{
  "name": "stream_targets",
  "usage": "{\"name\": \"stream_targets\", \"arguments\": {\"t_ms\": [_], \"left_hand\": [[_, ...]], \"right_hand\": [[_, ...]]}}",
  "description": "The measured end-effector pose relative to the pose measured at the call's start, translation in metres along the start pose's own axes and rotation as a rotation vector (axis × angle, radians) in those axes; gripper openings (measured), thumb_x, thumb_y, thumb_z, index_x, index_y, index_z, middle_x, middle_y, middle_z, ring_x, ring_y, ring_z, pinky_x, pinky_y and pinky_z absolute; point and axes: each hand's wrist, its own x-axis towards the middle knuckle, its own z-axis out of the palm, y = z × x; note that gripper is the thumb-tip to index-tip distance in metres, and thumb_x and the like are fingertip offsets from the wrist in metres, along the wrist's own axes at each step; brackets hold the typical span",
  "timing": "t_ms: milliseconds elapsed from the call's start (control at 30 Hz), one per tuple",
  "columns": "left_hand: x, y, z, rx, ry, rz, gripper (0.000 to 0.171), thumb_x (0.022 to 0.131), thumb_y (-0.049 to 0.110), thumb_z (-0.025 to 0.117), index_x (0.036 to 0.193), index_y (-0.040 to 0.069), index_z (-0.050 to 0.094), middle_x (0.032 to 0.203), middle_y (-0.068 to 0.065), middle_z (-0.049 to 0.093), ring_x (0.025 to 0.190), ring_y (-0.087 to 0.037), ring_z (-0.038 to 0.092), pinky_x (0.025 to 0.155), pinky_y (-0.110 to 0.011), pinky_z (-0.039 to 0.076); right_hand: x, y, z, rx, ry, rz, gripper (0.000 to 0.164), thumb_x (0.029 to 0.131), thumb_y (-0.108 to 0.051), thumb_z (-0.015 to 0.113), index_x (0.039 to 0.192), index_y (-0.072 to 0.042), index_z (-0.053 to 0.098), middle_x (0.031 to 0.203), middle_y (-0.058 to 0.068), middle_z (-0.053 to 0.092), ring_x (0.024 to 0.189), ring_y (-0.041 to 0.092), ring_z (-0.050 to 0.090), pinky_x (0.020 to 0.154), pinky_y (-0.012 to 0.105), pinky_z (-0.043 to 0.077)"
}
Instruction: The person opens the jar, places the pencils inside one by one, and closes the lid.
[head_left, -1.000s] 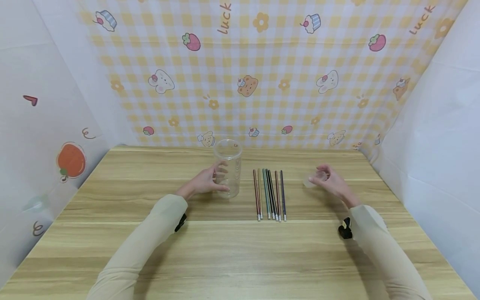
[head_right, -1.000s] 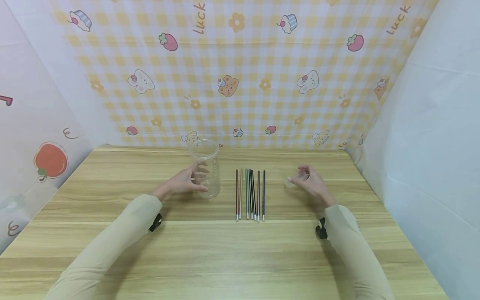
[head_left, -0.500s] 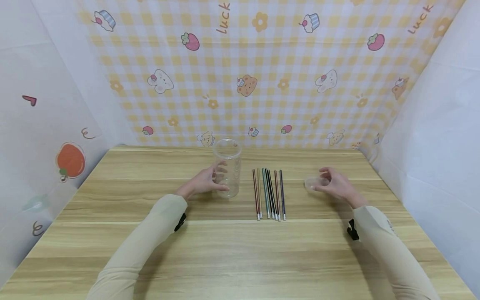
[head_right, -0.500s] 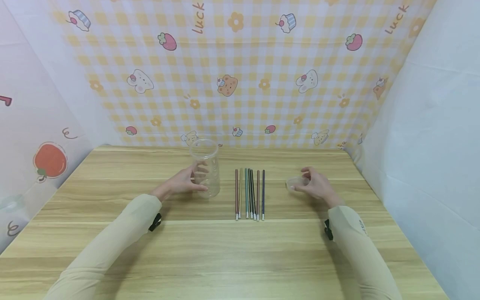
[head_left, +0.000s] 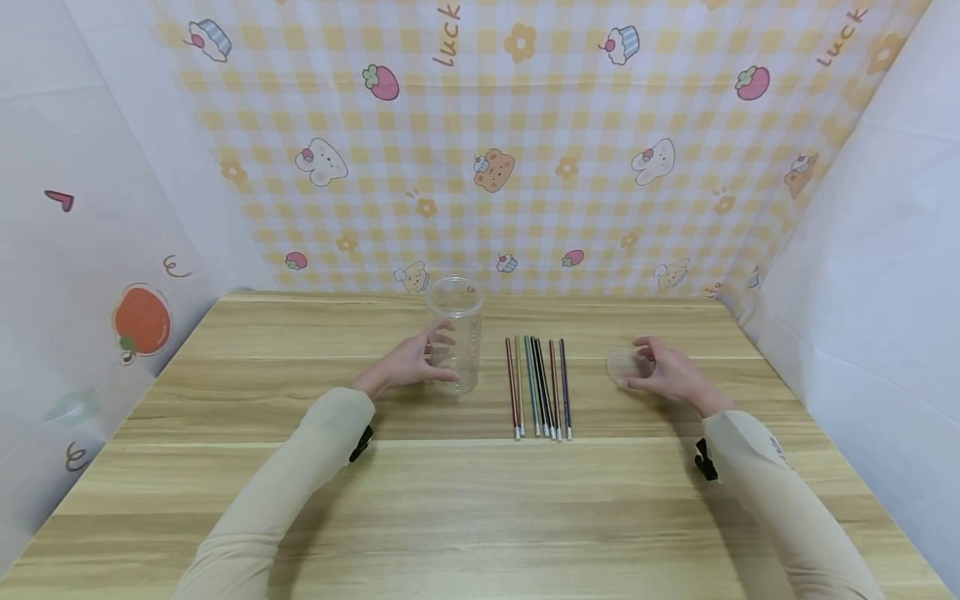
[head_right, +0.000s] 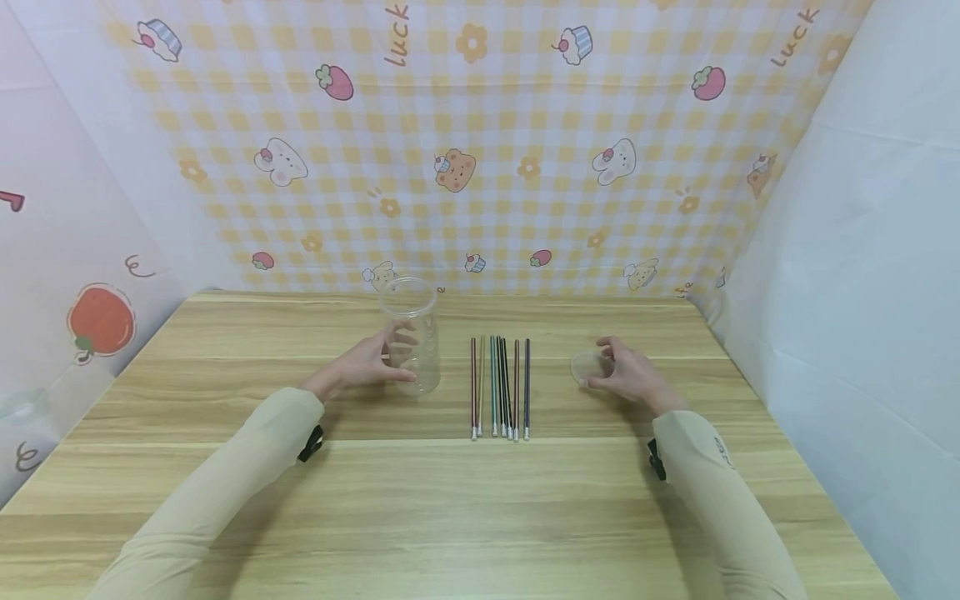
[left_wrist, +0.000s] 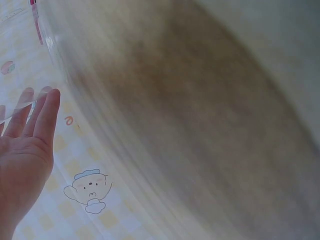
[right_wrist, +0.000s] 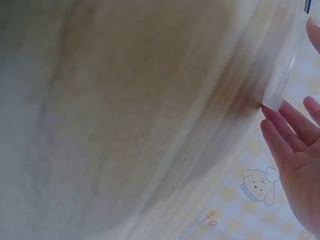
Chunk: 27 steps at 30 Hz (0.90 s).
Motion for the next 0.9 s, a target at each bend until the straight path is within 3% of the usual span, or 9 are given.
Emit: {"name": "stream_targets", "arguments": {"t_ms": [267, 567, 900], "left_hand": [[0.000, 0.000, 0.000, 0.012, 0.007, -0.011, 0.078, 0.068, 0.019, 0.077, 0.130, 0.017, 0.028, 0.125, -0.014, 0.044, 0.111, -0.031, 0.045, 0.093, -0.042, 0.035], [-0.001, 0.001, 0.000, 0.021, 0.015, -0.017, 0.078, 0.069, 0.018, 0.077, 0.130, 0.018, 0.029, 0.125, -0.012, 0.044, 0.111, -0.031, 0.045, 0.093, -0.042, 0.035], [0.000, 0.001, 0.000, 0.016, 0.008, -0.020, 0.079, 0.068, 0.019, 0.077, 0.131, 0.018, 0.028, 0.125, -0.013, 0.043, 0.111, -0.031, 0.045, 0.093, -0.042, 0.035]], "right_hand": [[-0.001, -0.002, -0.001, 0.033, -0.015, -0.012, 0.081, 0.072, -0.033, 0.073, 0.127, 0.008, 0.029, 0.118, 0.031, 0.043, 0.106, 0.043, 0.041, 0.088, 0.054, 0.034], [0.000, -0.002, -0.004, 0.172, 0.092, -0.017, 0.070, 0.077, -0.026, 0.069, 0.126, 0.009, 0.033, 0.123, 0.030, 0.038, 0.106, 0.043, 0.041, 0.089, 0.053, 0.034], [0.009, -0.031, -0.004, 0.397, 0.177, 0.129, 0.056, 0.085, -0.034, 0.058, 0.123, 0.004, 0.043, 0.118, 0.023, 0.048, 0.106, 0.035, 0.047, 0.090, 0.045, 0.037]]}}
